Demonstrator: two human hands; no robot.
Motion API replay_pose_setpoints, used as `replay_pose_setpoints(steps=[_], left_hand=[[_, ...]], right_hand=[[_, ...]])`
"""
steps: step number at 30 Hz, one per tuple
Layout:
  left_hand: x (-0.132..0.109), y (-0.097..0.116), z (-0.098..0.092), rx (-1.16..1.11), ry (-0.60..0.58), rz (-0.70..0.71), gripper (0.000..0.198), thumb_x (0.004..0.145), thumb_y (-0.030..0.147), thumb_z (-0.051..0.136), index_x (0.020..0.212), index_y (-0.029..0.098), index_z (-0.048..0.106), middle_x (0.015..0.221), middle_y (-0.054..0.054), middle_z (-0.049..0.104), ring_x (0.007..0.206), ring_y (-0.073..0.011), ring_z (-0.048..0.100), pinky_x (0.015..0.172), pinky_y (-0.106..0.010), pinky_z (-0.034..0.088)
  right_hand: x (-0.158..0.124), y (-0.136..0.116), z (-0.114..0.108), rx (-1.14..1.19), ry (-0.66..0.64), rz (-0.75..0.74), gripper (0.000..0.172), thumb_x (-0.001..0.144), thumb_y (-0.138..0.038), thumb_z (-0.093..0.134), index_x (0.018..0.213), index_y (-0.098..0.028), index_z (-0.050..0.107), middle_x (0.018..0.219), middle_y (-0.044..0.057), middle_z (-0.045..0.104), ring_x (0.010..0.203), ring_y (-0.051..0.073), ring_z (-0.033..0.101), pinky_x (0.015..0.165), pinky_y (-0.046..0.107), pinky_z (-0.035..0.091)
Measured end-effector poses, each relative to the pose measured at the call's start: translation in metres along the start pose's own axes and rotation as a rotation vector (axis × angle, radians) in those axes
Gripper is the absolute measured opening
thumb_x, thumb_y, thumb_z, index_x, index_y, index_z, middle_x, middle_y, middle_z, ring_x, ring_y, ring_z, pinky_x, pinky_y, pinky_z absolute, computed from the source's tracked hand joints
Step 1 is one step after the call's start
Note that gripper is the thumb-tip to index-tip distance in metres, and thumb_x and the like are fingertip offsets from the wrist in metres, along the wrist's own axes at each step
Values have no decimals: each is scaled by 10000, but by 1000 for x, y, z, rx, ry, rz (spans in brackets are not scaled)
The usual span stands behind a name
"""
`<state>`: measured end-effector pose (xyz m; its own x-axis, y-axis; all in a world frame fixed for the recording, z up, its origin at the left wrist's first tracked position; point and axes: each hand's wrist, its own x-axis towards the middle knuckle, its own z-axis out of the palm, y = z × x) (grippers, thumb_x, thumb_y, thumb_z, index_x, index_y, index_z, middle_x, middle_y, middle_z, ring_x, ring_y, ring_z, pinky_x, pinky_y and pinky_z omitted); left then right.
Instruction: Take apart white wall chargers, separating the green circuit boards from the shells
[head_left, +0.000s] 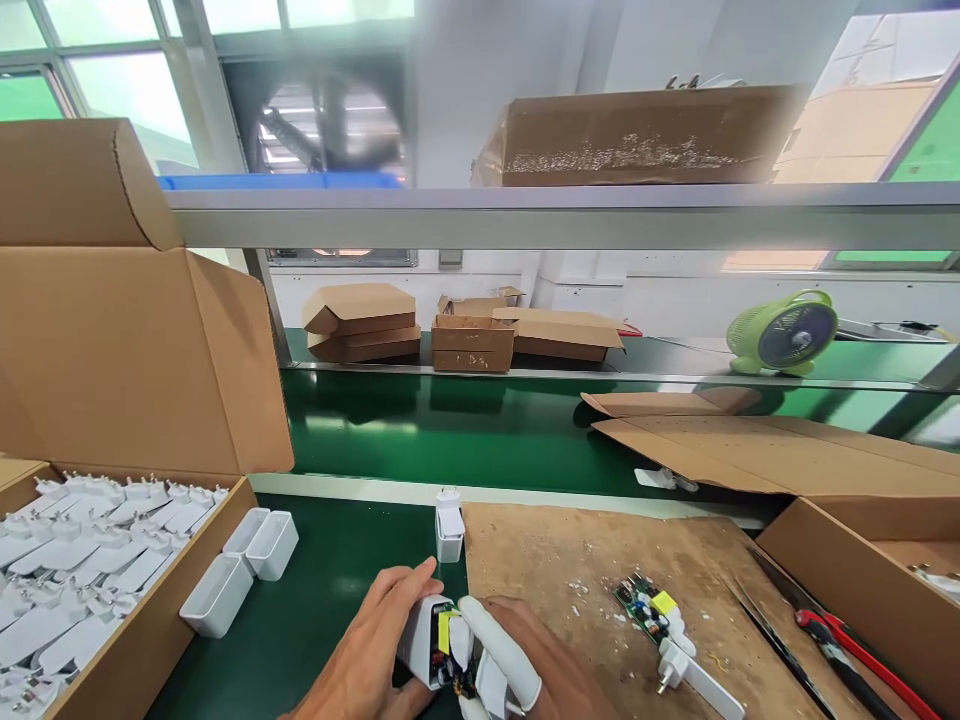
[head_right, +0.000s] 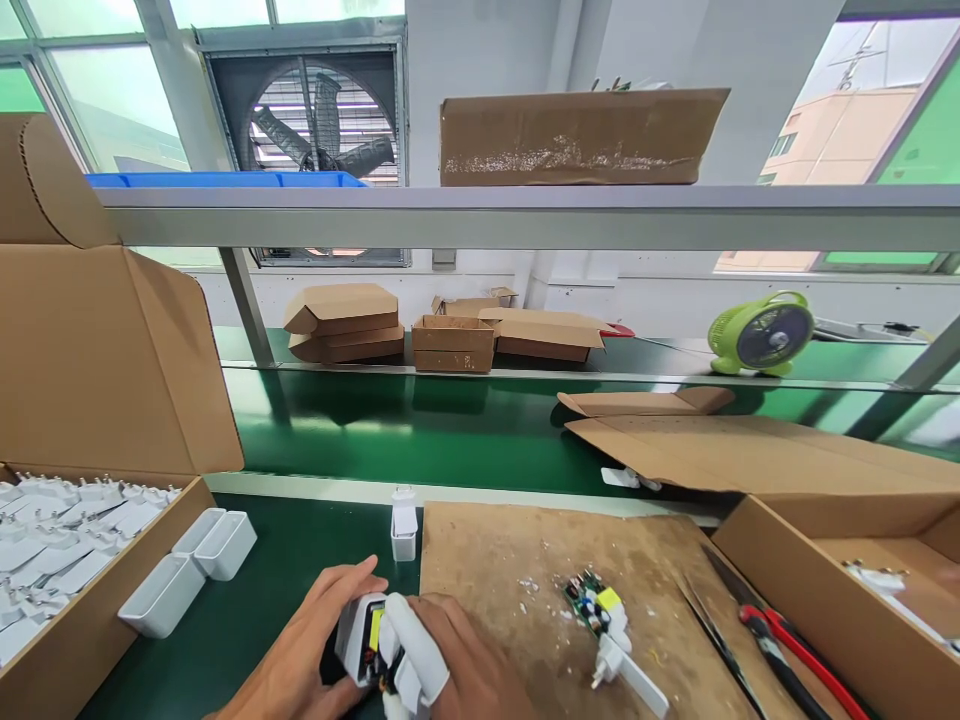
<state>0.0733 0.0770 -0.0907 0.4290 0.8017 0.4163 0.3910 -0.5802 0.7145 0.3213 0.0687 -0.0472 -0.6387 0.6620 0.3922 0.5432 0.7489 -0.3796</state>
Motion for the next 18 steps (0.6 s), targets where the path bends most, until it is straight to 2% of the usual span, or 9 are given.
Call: replay_pose_setpoints(steps=[3,6,10,18], left_hand=[[1,1,-1,3,-11,-13,958,929,75,660,1656,401,129,1456,-122,565,1371,-334,530,1128,-509,537],[1,6,-4,-13,-14,-27,968,925,77,680,1645,427,135,1445,-101,560,1353,-308,551,1130,-477,532],[1,9,-3,-27,17,-10,973,914,65,682,1631,455,154,1403,-71,585,1324,-285,564,1127,-463,520],[-1,1,2,-37,41,-3,861,953,160,682,1649,374,222,1408,-113,597,1316,-317,558,1083,-473,545]], right_hand=[[0,-1,2,-8,34,30,960,747,-40,550,1619,-299,245,1408,117,645,1223,275,679,943,342,619],[2,-7,3,26,60,76,869,832,-67,531,1619,-310,253,1368,104,648,1190,241,680,958,332,603],[5,-13,-4,42,32,109,873,762,-32,536,1564,-317,341,1353,80,657,1202,247,676,954,336,607],[4,-18,-9,18,61,72,869,794,-25,525,1590,-311,330,1403,69,668,1237,244,668,1043,336,568]])
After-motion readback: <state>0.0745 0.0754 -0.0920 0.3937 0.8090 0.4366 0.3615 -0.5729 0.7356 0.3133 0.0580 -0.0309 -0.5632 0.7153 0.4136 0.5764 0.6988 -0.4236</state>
